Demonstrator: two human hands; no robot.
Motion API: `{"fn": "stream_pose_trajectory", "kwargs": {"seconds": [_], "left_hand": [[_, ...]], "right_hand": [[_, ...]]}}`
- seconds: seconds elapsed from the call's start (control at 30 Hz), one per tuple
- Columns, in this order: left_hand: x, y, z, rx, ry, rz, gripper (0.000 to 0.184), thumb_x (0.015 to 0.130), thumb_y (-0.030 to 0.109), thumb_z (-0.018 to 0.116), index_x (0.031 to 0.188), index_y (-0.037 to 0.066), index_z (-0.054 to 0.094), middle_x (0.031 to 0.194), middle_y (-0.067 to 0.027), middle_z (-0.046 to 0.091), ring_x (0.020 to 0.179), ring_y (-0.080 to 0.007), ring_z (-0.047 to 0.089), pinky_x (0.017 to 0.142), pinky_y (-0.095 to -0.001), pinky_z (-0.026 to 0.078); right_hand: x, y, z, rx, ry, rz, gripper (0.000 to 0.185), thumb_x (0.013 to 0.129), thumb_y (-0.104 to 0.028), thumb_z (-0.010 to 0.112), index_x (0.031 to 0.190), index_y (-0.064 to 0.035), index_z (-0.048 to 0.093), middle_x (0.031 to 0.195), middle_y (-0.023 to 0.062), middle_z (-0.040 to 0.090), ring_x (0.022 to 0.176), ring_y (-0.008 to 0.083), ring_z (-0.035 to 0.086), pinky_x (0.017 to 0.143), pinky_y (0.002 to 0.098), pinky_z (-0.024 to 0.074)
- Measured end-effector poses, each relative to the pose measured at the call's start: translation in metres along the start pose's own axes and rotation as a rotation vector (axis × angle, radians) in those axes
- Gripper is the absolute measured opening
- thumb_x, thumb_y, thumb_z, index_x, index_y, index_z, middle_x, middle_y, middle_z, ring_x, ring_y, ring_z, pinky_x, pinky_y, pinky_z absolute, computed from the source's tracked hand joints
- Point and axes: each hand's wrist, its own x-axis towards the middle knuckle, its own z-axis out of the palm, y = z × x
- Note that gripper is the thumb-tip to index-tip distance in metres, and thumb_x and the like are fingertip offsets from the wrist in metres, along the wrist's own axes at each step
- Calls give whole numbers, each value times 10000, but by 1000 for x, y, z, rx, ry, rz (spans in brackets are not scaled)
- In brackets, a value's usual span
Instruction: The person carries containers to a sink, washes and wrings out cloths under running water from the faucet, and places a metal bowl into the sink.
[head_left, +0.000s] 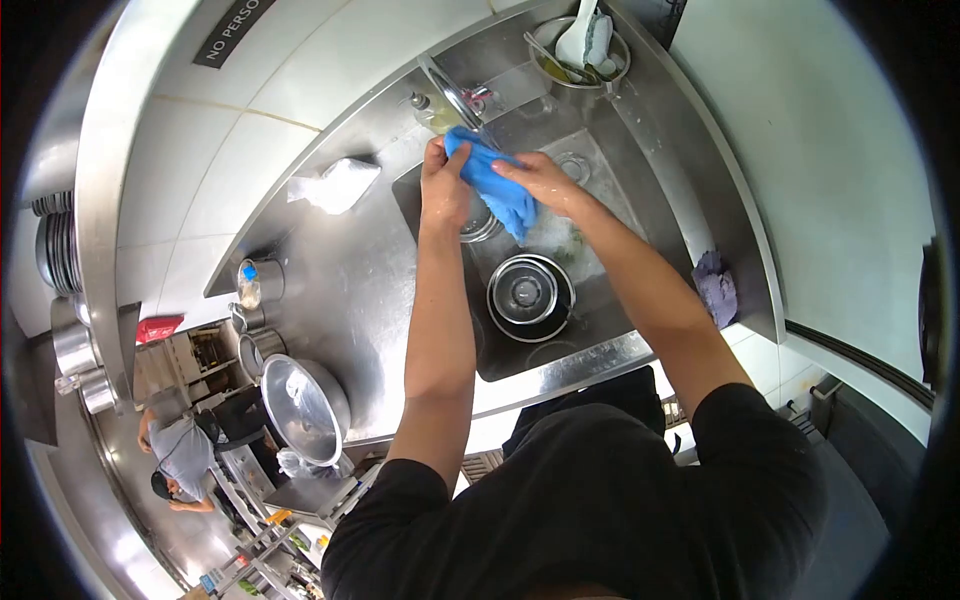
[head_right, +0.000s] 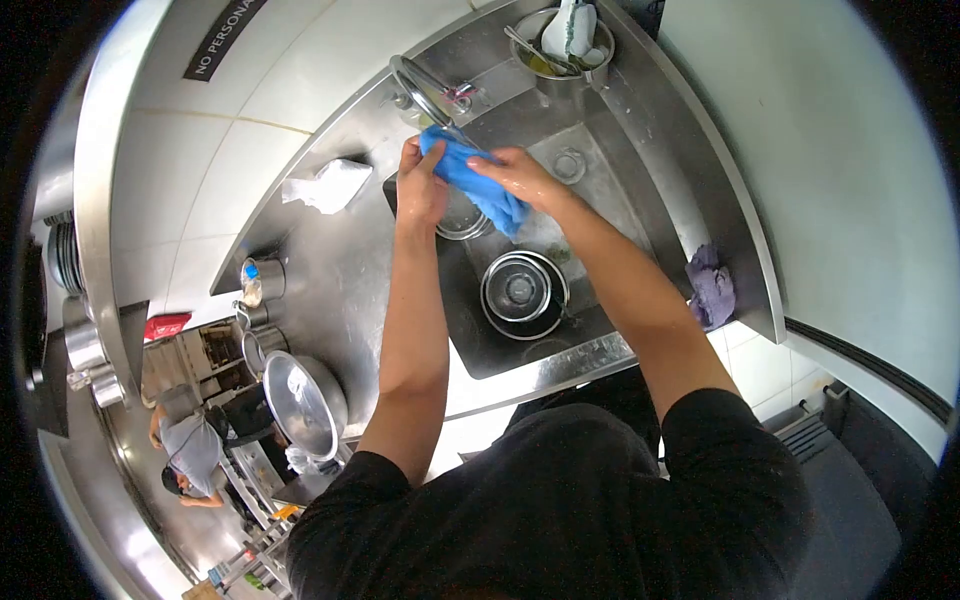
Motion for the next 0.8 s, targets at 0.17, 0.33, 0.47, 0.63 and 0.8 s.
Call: {"fn": "stream_pose_trajectory", "kwargs": {"seconds": [0.17, 0.33, 0.47, 0.63, 0.8], "left_hand": [[-3, -19, 4, -181, -44, -244, 265, 1039, 335, 525, 1120, 88, 574, 1035, -57, 628, 965, -207, 622, 912, -383, 508], [5, -52, 20, -109, 126, -239, 637, 1018, 608, 425, 1281, 43, 561, 1223, -104, 629, 1094, -243, 624, 942, -418, 515], [-20, -26, 41, 28, 130, -453, 654, 1008, 595, 468, 1270, 8, 586, 1226, -119, 647, 1098, -226, 627, 935, -382, 508], [-22, 8, 11, 63, -134, -435, 314, 913, 171, 716, 1157, -16, 654, 1099, -87, 712, 1033, -202, 674, 922, -390, 533], [-20, 27, -31, -104, -80, -219, 313, 897, 168, 693, 1128, -38, 647, 1074, -127, 704, 991, -232, 678, 910, -392, 532]], "right_hand": [[10, -15, 10, -52, 291, -286, 412, 920, -374, 725, 1096, -8, 654, 979, 122, 721, 848, 199, 681, 750, 369, 534], [10, -36, 59, -720, 475, -441, 342, 946, -307, 663, 1098, -2, 640, 946, 185, 721, 867, 295, 706, 760, 422, 533], [33, -27, 25, -637, 234, -362, 380, 946, -423, 601, 1060, -75, 703, 981, 242, 702, 948, 452, 661, 815, 502, 528], [58, -11, -22, -463, 24, -205, 670, 912, -623, 639, 813, 36, 713, 667, 97, 643, 650, 161, 552, 634, 374, 467], [20, -48, -51, -659, -179, -181, 601, 876, -556, 728, 918, 43, 713, 794, 80, 680, 742, 133, 586, 689, 334, 499]]}}
